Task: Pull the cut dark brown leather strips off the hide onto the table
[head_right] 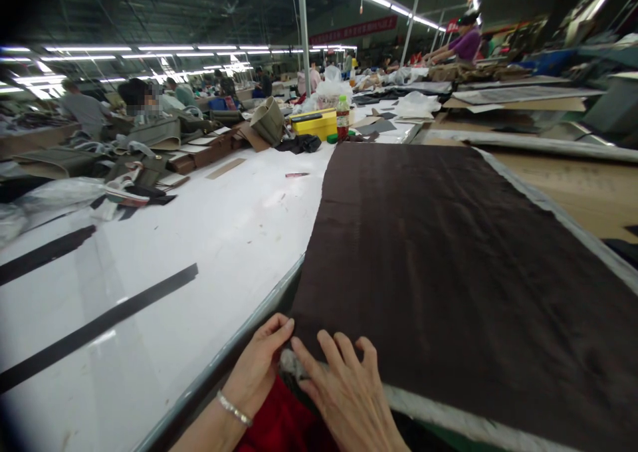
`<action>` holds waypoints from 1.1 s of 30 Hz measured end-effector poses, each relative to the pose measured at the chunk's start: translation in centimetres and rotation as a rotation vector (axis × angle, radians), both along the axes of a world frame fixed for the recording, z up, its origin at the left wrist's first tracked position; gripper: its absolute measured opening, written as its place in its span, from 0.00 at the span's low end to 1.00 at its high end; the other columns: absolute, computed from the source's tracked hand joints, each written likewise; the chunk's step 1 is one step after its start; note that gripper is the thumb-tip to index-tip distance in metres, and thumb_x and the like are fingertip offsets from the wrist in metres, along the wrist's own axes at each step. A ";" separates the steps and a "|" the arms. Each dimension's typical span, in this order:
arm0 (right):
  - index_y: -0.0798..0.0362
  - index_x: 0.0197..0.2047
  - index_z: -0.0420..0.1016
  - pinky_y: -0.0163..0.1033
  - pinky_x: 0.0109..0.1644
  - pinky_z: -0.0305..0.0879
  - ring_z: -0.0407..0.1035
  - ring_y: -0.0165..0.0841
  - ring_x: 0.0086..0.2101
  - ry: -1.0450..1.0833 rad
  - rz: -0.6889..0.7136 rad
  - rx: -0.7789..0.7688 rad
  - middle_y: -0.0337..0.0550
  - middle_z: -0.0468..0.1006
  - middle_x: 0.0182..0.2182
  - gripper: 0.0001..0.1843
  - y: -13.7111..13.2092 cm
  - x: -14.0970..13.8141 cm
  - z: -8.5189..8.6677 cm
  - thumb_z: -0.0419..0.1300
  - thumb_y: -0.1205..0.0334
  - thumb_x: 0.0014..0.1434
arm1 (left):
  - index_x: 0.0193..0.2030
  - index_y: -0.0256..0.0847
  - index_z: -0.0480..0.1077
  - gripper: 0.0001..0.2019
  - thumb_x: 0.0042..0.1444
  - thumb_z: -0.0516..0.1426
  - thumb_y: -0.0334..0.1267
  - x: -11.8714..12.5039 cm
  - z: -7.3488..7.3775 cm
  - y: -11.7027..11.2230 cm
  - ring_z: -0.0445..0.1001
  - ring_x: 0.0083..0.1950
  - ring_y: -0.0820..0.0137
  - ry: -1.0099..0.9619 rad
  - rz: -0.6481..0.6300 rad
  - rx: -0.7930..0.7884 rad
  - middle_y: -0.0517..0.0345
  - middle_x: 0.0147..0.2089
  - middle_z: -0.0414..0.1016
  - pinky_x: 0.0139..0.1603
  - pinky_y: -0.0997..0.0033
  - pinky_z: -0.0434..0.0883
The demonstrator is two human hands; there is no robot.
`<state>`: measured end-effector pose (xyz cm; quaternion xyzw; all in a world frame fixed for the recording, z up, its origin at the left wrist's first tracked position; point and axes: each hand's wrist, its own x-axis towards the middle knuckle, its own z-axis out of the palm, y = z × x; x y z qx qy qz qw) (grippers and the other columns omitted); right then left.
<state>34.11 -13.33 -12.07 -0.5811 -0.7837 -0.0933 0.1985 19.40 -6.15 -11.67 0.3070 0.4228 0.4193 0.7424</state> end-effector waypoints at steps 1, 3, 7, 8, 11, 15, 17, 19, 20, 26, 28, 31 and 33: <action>0.35 0.63 0.63 0.59 0.52 0.50 0.62 0.47 0.47 -0.005 0.003 0.006 0.42 0.67 0.52 0.36 0.0 0.0 0.0 0.72 0.53 0.55 | 0.26 0.38 0.61 0.21 0.47 0.67 0.49 0.0 -0.1 0.0 0.54 0.28 0.76 -0.025 0.013 -0.011 0.65 0.25 0.56 0.28 0.78 0.57; 0.35 0.63 0.64 0.59 0.52 0.49 0.62 0.47 0.48 -0.011 0.005 0.015 0.43 0.67 0.52 0.29 0.1 0.0 0.0 0.67 0.52 0.61 | 0.28 0.38 0.65 0.19 0.47 0.67 0.49 0.0 -0.3 -0.1 0.59 0.30 0.74 -0.079 0.062 -0.029 0.63 0.28 0.61 0.33 0.77 0.61; 0.36 0.63 0.64 0.59 0.52 0.49 0.62 0.48 0.47 -0.012 0.012 0.015 0.44 0.68 0.52 0.36 0.2 0.0 -0.1 0.73 0.53 0.55 | 0.33 0.38 0.70 0.15 0.49 0.67 0.47 -0.6 -0.9 -0.6 0.63 0.34 0.73 -0.086 0.059 0.014 0.60 0.32 0.66 0.36 0.77 0.63; 0.36 0.63 0.64 0.59 0.52 0.49 0.62 0.48 0.47 -0.014 0.011 0.014 0.45 0.68 0.52 0.40 0.2 0.0 -0.1 0.76 0.54 0.51 | 0.34 0.38 0.71 0.14 0.50 0.67 0.45 -0.8 -1.0 -0.8 0.63 0.33 0.73 -0.061 0.022 0.043 0.60 0.31 0.66 0.36 0.77 0.63; 0.36 0.62 0.65 0.59 0.51 0.49 0.62 0.47 0.47 -0.008 0.010 0.024 0.45 0.69 0.51 0.45 0.2 0.0 0.0 0.80 0.57 0.44 | 0.38 0.38 0.71 0.12 0.52 0.65 0.43 -1.0 -1.3 -1.2 0.63 0.34 0.73 -0.011 -0.009 0.106 0.59 0.33 0.68 0.37 0.76 0.63; 0.35 0.62 0.65 0.57 0.50 0.49 0.62 0.47 0.47 0.010 0.019 0.021 0.44 0.69 0.51 0.46 0.3 0.1 0.0 0.80 0.58 0.43 | 0.37 0.39 0.71 0.13 0.51 0.66 0.42 -0.7 -1.5 -1.2 0.64 0.33 0.74 -0.050 0.075 0.074 0.61 0.32 0.67 0.35 0.77 0.63; 0.35 0.62 0.65 0.58 0.51 0.49 0.61 0.47 0.47 0.009 0.022 0.017 0.43 0.69 0.51 0.46 0.4 0.1 -0.1 0.81 0.57 0.43 | 0.36 0.38 0.72 0.14 0.48 0.68 0.42 -0.6 -1.5 -1.2 0.64 0.32 0.74 -0.098 0.088 0.042 0.61 0.31 0.67 0.34 0.77 0.63; 0.35 0.62 0.65 0.58 0.51 0.48 0.61 0.47 0.47 0.003 0.017 0.021 0.44 0.69 0.52 0.46 0.4 0.1 -0.1 0.81 0.57 0.43 | 0.35 0.38 0.72 0.14 0.47 0.69 0.42 -0.6 -1.5 -1.1 0.64 0.32 0.75 -0.137 0.071 0.018 0.60 0.31 0.68 0.34 0.77 0.64; 0.35 0.62 0.64 0.58 0.51 0.48 0.61 0.47 0.47 -0.002 0.015 0.024 0.44 0.69 0.52 0.46 0.4 0.1 -0.1 0.81 0.57 0.43 | 0.35 0.38 0.72 0.14 0.46 0.69 0.41 -0.6 -1.5 -1.1 0.65 0.32 0.75 -0.152 0.058 0.009 0.60 0.32 0.68 0.35 0.77 0.64; 0.38 0.64 0.62 0.59 0.54 0.46 0.60 0.46 0.49 -0.040 0.006 0.046 0.44 0.69 0.52 0.45 -0.2 -0.2 -0.3 0.78 0.54 0.48 | 0.31 0.38 0.71 0.18 0.44 0.71 0.47 -0.4 -1.2 -1.0 0.63 0.32 0.76 -0.188 0.118 -0.053 0.62 0.30 0.66 0.35 0.79 0.64; 0.38 0.66 0.60 0.60 0.55 0.46 0.60 0.47 0.50 -0.065 -0.001 0.041 0.45 0.68 0.53 0.43 -0.3 -0.3 -0.5 0.76 0.53 0.52 | 0.27 0.37 0.68 0.20 0.41 0.72 0.48 -0.1 -1.0 -0.8 0.61 0.29 0.77 -0.158 0.129 -0.056 0.64 0.27 0.63 0.31 0.80 0.63; 0.39 0.67 0.59 0.61 0.55 0.47 0.60 0.47 0.50 -0.107 -0.006 0.035 0.45 0.66 0.54 0.38 -0.5 -0.3 -0.9 0.71 0.52 0.58 | 0.25 0.37 0.65 0.22 0.40 0.72 0.47 0.3 -0.8 -0.6 0.59 0.27 0.77 -0.109 0.122 -0.044 0.65 0.24 0.62 0.28 0.79 0.62; 0.39 0.67 0.58 0.61 0.56 0.48 0.60 0.48 0.51 -0.123 -0.012 0.037 0.44 0.66 0.55 0.36 -0.6 -0.4 -1.1 0.69 0.52 0.61 | 0.25 0.38 0.64 0.22 0.40 0.72 0.47 0.4 -0.8 -0.6 0.61 0.28 0.76 -0.121 0.136 -0.054 0.65 0.25 0.63 0.30 0.79 0.63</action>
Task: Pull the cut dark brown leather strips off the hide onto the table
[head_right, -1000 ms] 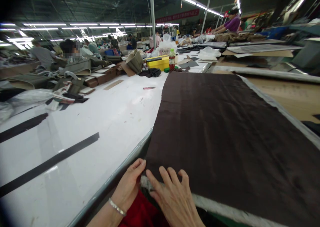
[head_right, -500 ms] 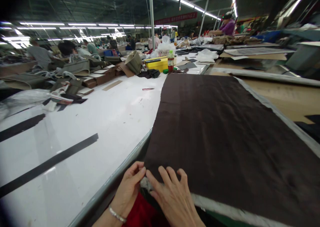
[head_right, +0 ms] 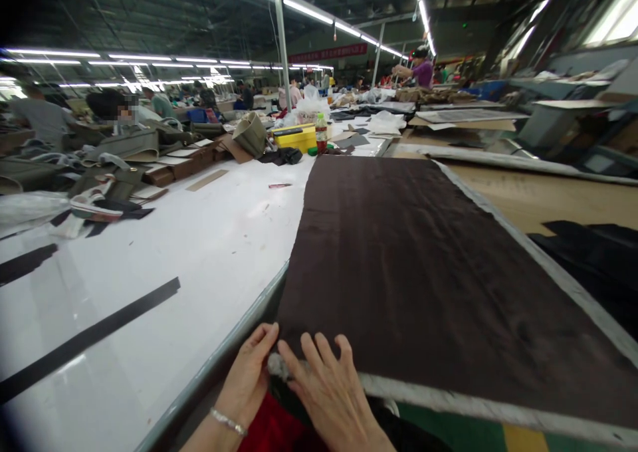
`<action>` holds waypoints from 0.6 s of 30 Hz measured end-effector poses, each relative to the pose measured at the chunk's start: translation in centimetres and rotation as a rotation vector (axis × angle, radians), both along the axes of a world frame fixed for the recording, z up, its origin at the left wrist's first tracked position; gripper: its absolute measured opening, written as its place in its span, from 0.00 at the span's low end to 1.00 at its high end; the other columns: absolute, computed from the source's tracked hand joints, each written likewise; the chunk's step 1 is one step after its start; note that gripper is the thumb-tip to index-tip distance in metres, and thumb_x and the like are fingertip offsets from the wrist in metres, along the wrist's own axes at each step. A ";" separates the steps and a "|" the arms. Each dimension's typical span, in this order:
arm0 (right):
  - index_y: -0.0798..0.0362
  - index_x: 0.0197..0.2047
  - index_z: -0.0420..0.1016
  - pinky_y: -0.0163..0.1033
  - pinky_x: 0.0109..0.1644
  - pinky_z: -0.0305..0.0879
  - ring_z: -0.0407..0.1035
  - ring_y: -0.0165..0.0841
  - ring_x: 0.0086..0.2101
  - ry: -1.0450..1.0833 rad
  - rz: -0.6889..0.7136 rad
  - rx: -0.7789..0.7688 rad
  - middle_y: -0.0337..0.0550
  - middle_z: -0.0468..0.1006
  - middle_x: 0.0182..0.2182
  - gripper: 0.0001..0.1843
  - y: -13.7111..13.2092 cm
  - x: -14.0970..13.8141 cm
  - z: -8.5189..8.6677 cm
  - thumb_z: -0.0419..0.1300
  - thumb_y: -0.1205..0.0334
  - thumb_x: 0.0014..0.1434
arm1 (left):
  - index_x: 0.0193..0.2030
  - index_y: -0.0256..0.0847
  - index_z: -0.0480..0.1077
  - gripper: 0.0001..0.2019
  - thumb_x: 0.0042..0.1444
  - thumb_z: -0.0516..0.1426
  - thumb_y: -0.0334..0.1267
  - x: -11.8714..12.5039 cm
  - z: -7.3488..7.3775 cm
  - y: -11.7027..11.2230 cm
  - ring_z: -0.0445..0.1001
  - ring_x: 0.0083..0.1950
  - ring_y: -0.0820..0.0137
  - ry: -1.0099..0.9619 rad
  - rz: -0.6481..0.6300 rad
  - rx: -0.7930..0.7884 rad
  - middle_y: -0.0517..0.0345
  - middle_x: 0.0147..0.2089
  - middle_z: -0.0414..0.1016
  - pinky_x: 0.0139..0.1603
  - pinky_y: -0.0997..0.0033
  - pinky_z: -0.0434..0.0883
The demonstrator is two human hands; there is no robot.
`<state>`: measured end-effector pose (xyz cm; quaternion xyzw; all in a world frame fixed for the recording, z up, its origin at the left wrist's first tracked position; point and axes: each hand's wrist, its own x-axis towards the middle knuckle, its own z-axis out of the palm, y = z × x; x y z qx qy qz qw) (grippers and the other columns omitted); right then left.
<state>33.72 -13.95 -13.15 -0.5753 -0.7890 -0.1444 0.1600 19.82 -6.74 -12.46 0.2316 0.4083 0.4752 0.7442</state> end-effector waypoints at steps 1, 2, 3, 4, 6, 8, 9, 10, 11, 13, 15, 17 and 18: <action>0.39 0.67 0.57 0.61 0.56 0.49 0.60 0.47 0.51 -0.002 -0.006 -0.001 0.44 0.66 0.55 0.35 0.0 0.0 0.0 0.68 0.53 0.62 | 0.25 0.38 0.65 0.21 0.41 0.72 0.46 0.0 0.0 -0.1 0.63 0.29 0.76 -0.014 0.009 -0.010 0.65 0.26 0.64 0.31 0.78 0.64; 0.39 0.68 0.57 0.61 0.56 0.49 0.60 0.47 0.51 -0.002 -0.012 0.000 0.44 0.66 0.55 0.35 -0.1 -0.1 -0.1 0.67 0.53 0.62 | 0.26 0.38 0.66 0.21 0.41 0.72 0.46 0.0 0.0 -0.1 0.64 0.30 0.76 -0.029 0.016 -0.021 0.64 0.26 0.65 0.32 0.78 0.65; 0.39 0.68 0.56 0.61 0.56 0.49 0.60 0.47 0.51 0.000 -0.017 0.004 0.44 0.66 0.55 0.35 -0.1 -0.1 -0.1 0.66 0.53 0.63 | 0.27 0.38 0.67 0.20 0.40 0.72 0.45 0.0 -0.1 -0.2 0.65 0.30 0.75 -0.040 0.022 -0.028 0.63 0.27 0.67 0.33 0.78 0.65; 0.39 0.68 0.55 0.62 0.56 0.50 0.60 0.47 0.51 0.002 -0.020 0.008 0.44 0.66 0.55 0.35 -0.2 -0.1 -0.1 0.66 0.54 0.64 | 0.29 0.37 0.69 0.19 0.40 0.72 0.45 0.0 -0.1 -0.3 0.66 0.31 0.74 -0.047 0.030 -0.035 0.62 0.29 0.68 0.34 0.77 0.66; 0.38 0.69 0.53 0.62 0.56 0.50 0.60 0.48 0.51 0.003 -0.016 0.016 0.45 0.66 0.55 0.35 -0.3 -0.1 -0.1 0.64 0.55 0.64 | 0.33 0.37 0.72 0.20 0.41 0.72 0.48 -0.1 -0.1 -0.4 0.69 0.33 0.72 -0.050 0.052 -0.079 0.58 0.31 0.71 0.35 0.75 0.68; 0.38 0.70 0.52 0.62 0.56 0.49 0.60 0.48 0.51 0.005 -0.003 0.022 0.45 0.66 0.54 0.37 -0.4 -0.1 -0.1 0.65 0.56 0.64 | 0.35 0.35 0.73 0.22 0.42 0.70 0.51 -0.1 0.0 -0.4 0.70 0.35 0.69 -0.047 0.079 -0.136 0.54 0.34 0.73 0.36 0.72 0.69; 0.39 0.70 0.51 0.62 0.57 0.48 0.60 0.48 0.52 0.010 0.000 0.017 0.45 0.66 0.54 0.38 -0.5 -0.1 -0.1 0.66 0.56 0.63 | 0.36 0.35 0.73 0.22 0.44 0.70 0.52 -0.1 0.1 -0.4 0.70 0.35 0.68 -0.050 0.079 -0.138 0.53 0.35 0.73 0.36 0.72 0.69; 0.39 0.70 0.51 0.62 0.57 0.47 0.60 0.47 0.52 0.016 -0.001 0.010 0.46 0.66 0.55 0.40 -0.5 -0.1 -0.1 0.67 0.56 0.62 | 0.35 0.35 0.73 0.22 0.44 0.69 0.52 -0.2 0.2 -0.5 0.70 0.35 0.69 -0.055 0.070 -0.119 0.53 0.35 0.73 0.36 0.72 0.69; 0.39 0.70 0.51 0.62 0.58 0.46 0.59 0.47 0.52 0.024 -0.004 0.004 0.46 0.66 0.55 0.41 -0.5 -0.2 0.0 0.69 0.57 0.61 | 0.34 0.35 0.73 0.21 0.45 0.69 0.51 -0.2 0.4 -0.6 0.70 0.35 0.70 -0.057 0.048 -0.081 0.54 0.35 0.73 0.36 0.73 0.69; 0.41 0.70 0.52 0.61 0.59 0.43 0.58 0.46 0.53 0.038 -0.017 -0.013 0.46 0.65 0.56 0.41 -0.7 -0.3 0.3 0.70 0.57 0.61 | 0.33 0.36 0.72 0.19 0.43 0.71 0.47 -0.5 0.6 -0.9 0.68 0.34 0.72 -0.031 -0.004 0.005 0.58 0.33 0.71 0.36 0.76 0.68; 0.42 0.69 0.54 0.60 0.61 0.40 0.55 0.44 0.55 0.042 -0.020 -0.027 0.45 0.64 0.57 0.36 -0.9 -0.4 0.9 0.67 0.56 0.64 | 0.33 0.36 0.71 0.21 0.39 0.73 0.45 -0.9 0.7 -1.4 0.68 0.34 0.73 0.033 -0.026 0.027 0.60 0.32 0.70 0.35 0.78 0.68; 0.42 0.68 0.55 0.58 0.62 0.38 0.53 0.41 0.57 0.036 -0.021 -0.039 0.43 0.62 0.59 0.30 -1.3 -0.6 1.5 0.63 0.56 0.68 | 0.37 0.38 0.71 0.25 0.35 0.74 0.46 -1.4 0.3 -1.6 0.69 0.35 0.72 0.105 -0.045 0.014 0.59 0.34 0.71 0.35 0.78 0.69; 0.42 0.68 0.55 0.57 0.62 0.37 0.52 0.40 0.57 0.030 -0.026 -0.040 0.43 0.61 0.59 0.28 -1.4 -0.6 1.7 0.61 0.55 0.70 | 0.38 0.38 0.71 0.27 0.34 0.74 0.47 -1.7 0.0 -1.5 0.69 0.36 0.71 0.141 -0.062 0.004 0.59 0.35 0.72 0.34 0.78 0.70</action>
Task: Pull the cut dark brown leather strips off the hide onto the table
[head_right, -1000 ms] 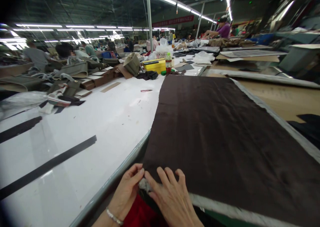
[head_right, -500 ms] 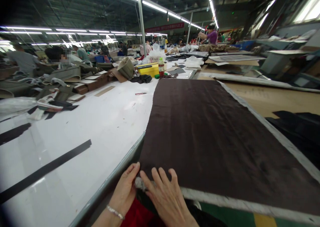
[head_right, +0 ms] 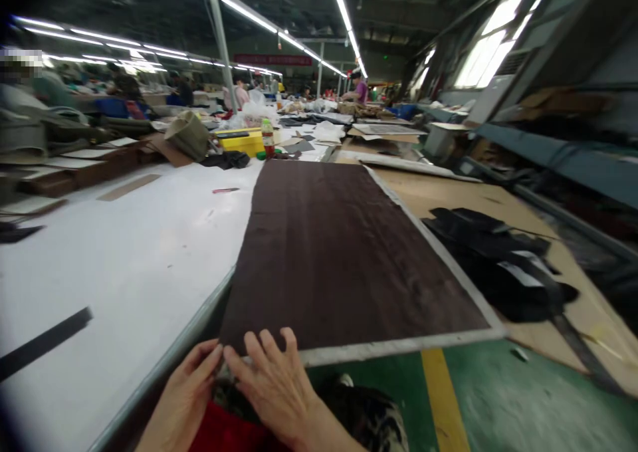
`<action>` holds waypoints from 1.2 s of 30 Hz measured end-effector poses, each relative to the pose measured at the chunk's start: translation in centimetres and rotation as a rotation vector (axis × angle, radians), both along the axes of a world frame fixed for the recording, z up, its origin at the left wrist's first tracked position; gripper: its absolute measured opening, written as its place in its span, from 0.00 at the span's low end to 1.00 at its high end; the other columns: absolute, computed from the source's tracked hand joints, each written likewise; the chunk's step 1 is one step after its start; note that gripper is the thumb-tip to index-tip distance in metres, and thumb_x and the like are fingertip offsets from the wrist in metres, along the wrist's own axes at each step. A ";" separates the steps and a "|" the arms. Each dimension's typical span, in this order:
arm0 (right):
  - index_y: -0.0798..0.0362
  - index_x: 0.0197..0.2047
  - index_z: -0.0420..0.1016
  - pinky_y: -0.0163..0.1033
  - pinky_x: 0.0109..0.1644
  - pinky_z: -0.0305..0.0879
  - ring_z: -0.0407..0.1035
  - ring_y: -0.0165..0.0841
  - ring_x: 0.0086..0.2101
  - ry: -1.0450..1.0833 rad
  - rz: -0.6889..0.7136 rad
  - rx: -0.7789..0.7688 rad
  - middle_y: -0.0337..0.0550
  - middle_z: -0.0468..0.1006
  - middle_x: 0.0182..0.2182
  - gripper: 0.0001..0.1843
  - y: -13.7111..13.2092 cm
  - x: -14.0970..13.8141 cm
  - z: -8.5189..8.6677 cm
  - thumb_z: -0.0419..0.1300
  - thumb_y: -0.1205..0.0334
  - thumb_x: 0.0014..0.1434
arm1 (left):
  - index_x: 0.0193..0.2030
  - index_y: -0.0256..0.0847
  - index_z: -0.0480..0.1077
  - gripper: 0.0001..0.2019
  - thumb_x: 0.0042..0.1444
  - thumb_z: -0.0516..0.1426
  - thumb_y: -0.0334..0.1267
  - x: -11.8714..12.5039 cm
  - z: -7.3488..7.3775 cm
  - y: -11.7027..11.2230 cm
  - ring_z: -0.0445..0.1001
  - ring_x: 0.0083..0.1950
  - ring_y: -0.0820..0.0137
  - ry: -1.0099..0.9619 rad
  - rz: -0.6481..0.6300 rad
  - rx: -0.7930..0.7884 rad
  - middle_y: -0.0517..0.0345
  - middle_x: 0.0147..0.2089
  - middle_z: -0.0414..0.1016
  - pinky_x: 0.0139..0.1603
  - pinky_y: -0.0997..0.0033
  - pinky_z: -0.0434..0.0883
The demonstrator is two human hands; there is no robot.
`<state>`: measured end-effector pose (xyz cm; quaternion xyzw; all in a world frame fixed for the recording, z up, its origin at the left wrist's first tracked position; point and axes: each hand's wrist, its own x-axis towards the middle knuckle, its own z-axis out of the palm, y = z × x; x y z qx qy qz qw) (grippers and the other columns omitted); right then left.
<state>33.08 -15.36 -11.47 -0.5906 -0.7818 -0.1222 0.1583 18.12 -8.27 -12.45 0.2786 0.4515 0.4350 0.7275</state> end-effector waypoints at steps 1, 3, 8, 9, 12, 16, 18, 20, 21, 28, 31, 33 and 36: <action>0.43 0.68 0.55 0.57 0.62 0.37 0.51 0.40 0.57 -0.006 -0.009 0.003 0.42 0.61 0.60 0.27 -0.1 -0.1 0.2 0.59 0.55 0.71 | 0.39 0.38 0.71 0.28 0.32 0.74 0.48 -0.3 -0.4 0.1 0.70 0.36 0.70 0.041 -0.021 -0.013 0.58 0.36 0.72 0.34 0.77 0.70; 0.44 0.68 0.55 0.57 0.62 0.36 0.51 0.39 0.58 -0.015 -0.033 0.015 0.42 0.61 0.60 0.25 -0.4 -0.1 0.2 0.56 0.54 0.73 | 0.38 0.38 0.72 0.31 0.27 0.75 0.50 -0.8 -1.2 0.6 0.70 0.38 0.67 0.126 -0.060 -0.027 0.57 0.39 0.73 0.32 0.76 0.71; 0.49 0.65 0.60 0.54 0.60 0.47 0.55 0.39 0.54 -0.011 -0.059 0.079 0.42 0.66 0.54 0.19 -1.0 -0.3 -0.5 0.50 0.56 0.74 | 0.33 0.39 0.74 0.30 0.23 0.75 0.52 -1.5 -2.4 1.4 0.71 0.36 0.62 0.250 -0.114 0.019 0.58 0.35 0.74 0.31 0.71 0.72; 0.49 0.64 0.61 0.54 0.59 0.49 0.56 0.38 0.53 -0.014 -0.061 0.084 0.42 0.67 0.53 0.18 -1.1 -0.4 -0.7 0.50 0.57 0.74 | 0.32 0.40 0.73 0.29 0.23 0.75 0.52 -1.4 -2.3 1.4 0.71 0.34 0.63 0.252 -0.114 0.030 0.59 0.33 0.73 0.31 0.71 0.71; 0.53 0.65 0.59 0.52 0.57 0.55 0.58 0.40 0.51 -0.029 -0.044 0.081 0.44 0.66 0.53 0.21 -1.3 -0.6 -1.2 0.52 0.58 0.73 | 0.30 0.40 0.72 0.27 0.25 0.75 0.51 -1.0 -1.6 0.9 0.70 0.31 0.65 0.200 -0.082 0.066 0.60 0.29 0.72 0.29 0.71 0.68; 0.54 0.67 0.57 0.53 0.57 0.52 0.59 0.41 0.52 0.008 -0.037 0.072 0.45 0.66 0.54 0.23 -1.5 -0.9 -2.0 0.54 0.62 0.72 | 0.30 0.39 0.70 0.23 0.36 0.72 0.52 -0.2 -0.7 -0.2 0.66 0.28 0.70 0.150 -0.050 0.133 0.62 0.26 0.68 0.27 0.73 0.64; 0.53 0.67 0.57 0.55 0.58 0.48 0.59 0.42 0.52 0.057 -0.041 0.081 0.45 0.67 0.53 0.23 -1.4 -1.0 -2.5 0.53 0.65 0.71 | 0.30 0.39 0.69 0.21 0.41 0.70 0.51 0.0 -0.8 -0.3 0.64 0.27 0.73 0.131 -0.051 0.162 0.62 0.26 0.66 0.27 0.75 0.62; 0.52 0.67 0.58 0.55 0.57 0.45 0.59 0.42 0.51 0.114 -0.028 0.101 0.46 0.69 0.52 0.22 -1.1 -0.9 -2.9 0.51 0.66 0.72 | 0.29 0.38 0.67 0.19 0.45 0.68 0.49 0.1 -0.9 -0.2 0.61 0.26 0.75 0.099 -0.056 0.174 0.63 0.25 0.63 0.27 0.77 0.60; 0.52 0.67 0.59 0.55 0.57 0.44 0.60 0.42 0.51 0.139 -0.018 0.110 0.46 0.69 0.52 0.21 -1.0 -0.9 -2.9 0.49 0.66 0.73 | 0.29 0.38 0.67 0.19 0.46 0.68 0.49 0.1 -0.9 -0.1 0.60 0.26 0.76 0.085 -0.054 0.172 0.64 0.24 0.62 0.27 0.77 0.59; 0.51 0.67 0.60 0.56 0.57 0.43 0.61 0.43 0.50 0.161 -0.011 0.131 0.45 0.70 0.51 0.20 -1.1 -0.9 -2.8 0.46 0.66 0.74 | 0.27 0.37 0.66 0.19 0.45 0.70 0.47 -0.1 -1.0 -0.3 0.60 0.27 0.77 -0.044 -0.029 0.107 0.64 0.25 0.63 0.28 0.78 0.59; 0.50 0.68 0.58 0.57 0.57 0.43 0.60 0.43 0.50 0.157 -0.012 0.124 0.45 0.70 0.52 0.22 -1.2 -0.8 -3.1 0.47 0.67 0.73 | 0.29 0.37 0.68 0.21 0.41 0.72 0.46 -0.1 -1.3 -0.6 0.64 0.29 0.75 -0.162 0.019 0.003 0.62 0.27 0.67 0.30 0.77 0.63; 0.50 0.68 0.57 0.57 0.57 0.43 0.60 0.43 0.51 0.148 -0.015 0.118 0.45 0.69 0.53 0.23 -1.2 -0.8 -3.3 0.48 0.67 0.73 | 0.32 0.37 0.70 0.23 0.37 0.74 0.46 0.0 -1.4 -0.7 0.68 0.33 0.73 -0.213 0.097 -0.087 0.59 0.33 0.71 0.32 0.76 0.66; 0.50 0.69 0.56 0.57 0.57 0.43 0.61 0.44 0.51 0.125 -0.020 0.109 0.46 0.70 0.52 0.23 -1.1 -0.7 -3.3 0.47 0.66 0.73 | 0.35 0.36 0.72 0.26 0.36 0.74 0.50 0.3 -1.3 -0.6 0.72 0.37 0.69 -0.276 0.157 -0.168 0.54 0.37 0.74 0.35 0.74 0.70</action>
